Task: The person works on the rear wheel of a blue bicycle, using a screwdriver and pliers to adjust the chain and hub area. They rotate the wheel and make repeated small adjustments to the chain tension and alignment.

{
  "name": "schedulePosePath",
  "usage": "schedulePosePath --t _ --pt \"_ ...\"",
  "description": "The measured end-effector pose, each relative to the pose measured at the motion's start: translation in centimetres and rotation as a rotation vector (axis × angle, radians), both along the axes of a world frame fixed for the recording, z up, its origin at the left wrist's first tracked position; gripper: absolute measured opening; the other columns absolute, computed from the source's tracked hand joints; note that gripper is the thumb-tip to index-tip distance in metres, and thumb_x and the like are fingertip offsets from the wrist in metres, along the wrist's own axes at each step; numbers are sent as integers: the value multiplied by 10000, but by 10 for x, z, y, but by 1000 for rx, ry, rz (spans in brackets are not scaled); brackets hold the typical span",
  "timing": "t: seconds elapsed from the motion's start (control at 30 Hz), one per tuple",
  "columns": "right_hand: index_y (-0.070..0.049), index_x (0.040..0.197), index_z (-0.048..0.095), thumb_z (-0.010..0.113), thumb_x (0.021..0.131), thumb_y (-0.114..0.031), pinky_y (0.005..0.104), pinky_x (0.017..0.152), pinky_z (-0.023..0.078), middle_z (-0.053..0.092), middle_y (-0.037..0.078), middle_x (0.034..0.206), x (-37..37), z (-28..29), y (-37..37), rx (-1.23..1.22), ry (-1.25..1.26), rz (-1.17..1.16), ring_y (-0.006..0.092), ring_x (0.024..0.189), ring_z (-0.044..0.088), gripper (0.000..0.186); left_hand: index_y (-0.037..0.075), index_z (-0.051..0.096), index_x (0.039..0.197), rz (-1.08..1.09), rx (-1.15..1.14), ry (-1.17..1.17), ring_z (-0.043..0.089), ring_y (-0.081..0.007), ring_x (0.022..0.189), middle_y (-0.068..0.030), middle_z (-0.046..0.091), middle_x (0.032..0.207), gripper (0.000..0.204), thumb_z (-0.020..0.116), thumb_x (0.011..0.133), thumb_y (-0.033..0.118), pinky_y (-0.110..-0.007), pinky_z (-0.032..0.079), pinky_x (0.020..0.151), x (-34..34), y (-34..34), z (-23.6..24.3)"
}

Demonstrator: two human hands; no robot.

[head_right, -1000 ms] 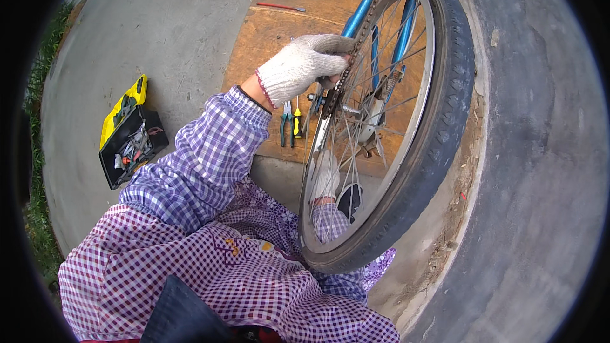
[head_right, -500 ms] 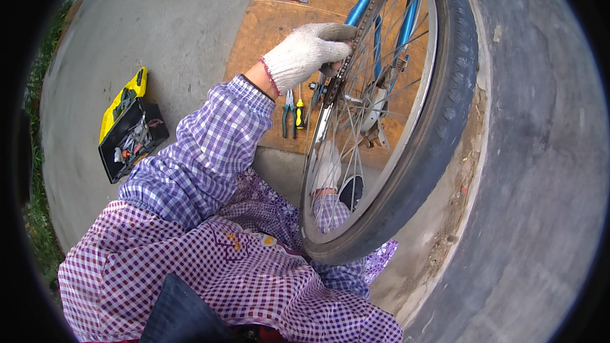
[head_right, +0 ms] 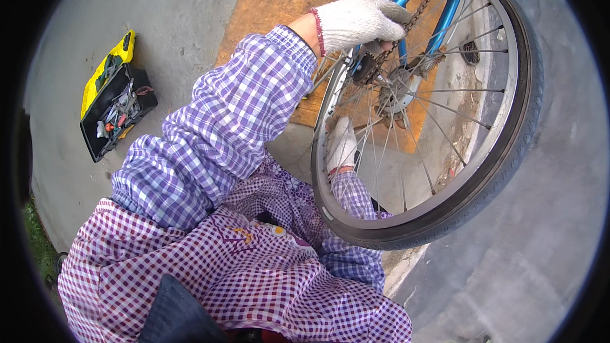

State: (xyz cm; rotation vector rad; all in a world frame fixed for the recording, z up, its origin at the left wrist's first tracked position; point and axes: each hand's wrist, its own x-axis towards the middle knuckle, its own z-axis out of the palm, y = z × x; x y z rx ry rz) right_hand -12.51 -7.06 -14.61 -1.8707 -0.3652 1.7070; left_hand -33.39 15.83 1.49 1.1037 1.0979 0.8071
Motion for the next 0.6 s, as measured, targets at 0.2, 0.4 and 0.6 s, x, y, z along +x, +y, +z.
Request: schedulePosePath --t 0.2,0.4,0.6 --pt "-49 1235 587 563 1077 -471 384 938 538 588 26 937 -38 -37 -7 -5 239 57 157 811 569 451 -16 574 1468 7 -47 -25 707 -127 792 -96 745 956 520 659 990 170 -277 586 729 -45 -17 -47" --pt "-76 1225 612 589 1059 -503 323 853 560 588 -3 901 -20 -42 -24 -71 239 118 105 740 550 459 -22 591 1448 3 52 71 697 -146 790 -92 733 924 523 670 978 193 -295 588 733 -26 -25 -70" --pt "-50 1345 544 591 1031 -592 430 973 481 609 113 1228 16 -23 -13 -14 287 75 253 1105 580 628 -30 595 1436 31 75 29 714 -137 816 -107 731 956 514 689 980 187 -275 611 713 23 -15 -52"
